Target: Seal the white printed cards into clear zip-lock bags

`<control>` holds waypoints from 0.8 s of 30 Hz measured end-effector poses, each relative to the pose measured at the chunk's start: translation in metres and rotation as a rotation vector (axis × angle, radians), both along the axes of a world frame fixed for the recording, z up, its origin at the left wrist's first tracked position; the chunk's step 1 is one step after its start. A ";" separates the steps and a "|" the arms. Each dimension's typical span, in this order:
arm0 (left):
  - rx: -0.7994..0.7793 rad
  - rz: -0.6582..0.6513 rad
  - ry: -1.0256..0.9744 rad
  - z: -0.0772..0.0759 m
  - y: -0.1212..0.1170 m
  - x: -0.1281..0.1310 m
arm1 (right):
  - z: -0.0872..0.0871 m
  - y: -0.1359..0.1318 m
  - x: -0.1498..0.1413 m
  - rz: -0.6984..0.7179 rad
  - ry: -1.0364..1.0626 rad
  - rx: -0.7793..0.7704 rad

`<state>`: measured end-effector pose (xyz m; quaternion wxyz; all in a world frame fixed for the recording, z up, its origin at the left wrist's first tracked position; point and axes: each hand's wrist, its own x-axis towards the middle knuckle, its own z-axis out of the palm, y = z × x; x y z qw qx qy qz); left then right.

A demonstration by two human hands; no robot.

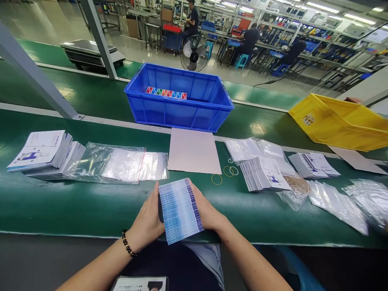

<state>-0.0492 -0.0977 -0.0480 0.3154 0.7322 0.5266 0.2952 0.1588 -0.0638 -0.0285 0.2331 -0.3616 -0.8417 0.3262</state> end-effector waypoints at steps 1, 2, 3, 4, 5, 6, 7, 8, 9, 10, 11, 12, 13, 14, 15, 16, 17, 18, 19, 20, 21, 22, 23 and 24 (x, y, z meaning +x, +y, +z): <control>0.012 0.015 0.035 -0.001 0.000 0.000 | 0.004 -0.008 0.003 -0.047 0.020 0.019; 0.027 0.028 0.067 -0.001 -0.001 0.000 | 0.009 -0.019 0.006 -0.109 0.053 0.055; 0.043 0.038 0.091 -0.001 -0.001 0.000 | 0.013 -0.031 0.009 -0.186 0.096 0.110; 0.056 0.044 0.100 -0.001 -0.001 0.000 | 0.016 -0.044 0.011 -0.280 0.149 0.188; 0.067 0.051 0.101 -0.001 -0.001 0.001 | 0.019 -0.057 0.013 -0.370 0.203 0.276; 0.076 0.059 0.099 -0.001 -0.001 0.001 | 0.022 -0.069 0.014 -0.440 0.265 0.368; 0.079 0.063 0.098 0.000 -0.001 0.001 | 0.023 -0.080 0.014 -0.465 0.290 0.437; 0.081 0.066 0.100 0.001 -0.001 0.001 | 0.025 -0.088 0.013 -0.461 0.293 0.501; 0.085 0.066 0.107 0.002 -0.001 0.001 | 0.026 -0.094 0.013 -0.431 0.277 0.559; 0.093 0.066 0.116 0.003 -0.001 0.001 | 0.027 -0.098 0.011 -0.388 0.243 0.606; 0.104 0.068 0.126 0.004 0.000 0.001 | 0.028 -0.099 0.010 -0.346 0.204 0.646; 0.120 0.072 0.134 0.005 0.000 0.001 | 0.029 -0.099 0.008 -0.311 0.168 0.677; 0.139 0.080 0.136 0.005 0.000 0.002 | 0.029 -0.098 0.007 -0.285 0.139 0.701; 0.158 0.089 0.138 0.005 -0.001 0.002 | 0.029 -0.096 0.005 -0.270 0.117 0.715; 0.173 0.096 0.140 0.005 -0.001 0.002 | 0.029 -0.094 0.004 -0.266 0.100 0.722; 0.184 0.103 0.144 0.005 -0.002 0.003 | 0.029 -0.093 0.003 -0.267 0.089 0.728; 0.191 0.110 0.150 0.004 -0.003 0.003 | 0.028 -0.092 0.002 -0.272 0.083 0.736; 0.191 0.116 0.156 0.004 -0.003 0.003 | 0.028 -0.092 0.001 -0.279 0.078 0.742; 0.187 0.122 0.160 0.004 -0.004 0.004 | 0.028 -0.092 0.000 -0.286 0.076 0.747; 0.180 0.127 0.161 0.003 -0.005 0.004 | 0.028 -0.093 0.000 -0.290 0.074 0.751; 0.170 0.131 0.158 0.003 -0.005 0.005 | 0.028 -0.094 0.000 -0.291 0.076 0.755; 0.160 0.136 0.154 0.003 -0.006 0.005 | 0.028 -0.095 0.000 -0.292 0.080 0.760; 0.152 0.142 0.151 0.003 -0.007 0.005 | 0.029 -0.095 0.000 -0.294 0.084 0.763; 0.148 0.147 0.152 0.004 -0.007 0.006 | 0.029 -0.096 0.000 -0.300 0.087 0.762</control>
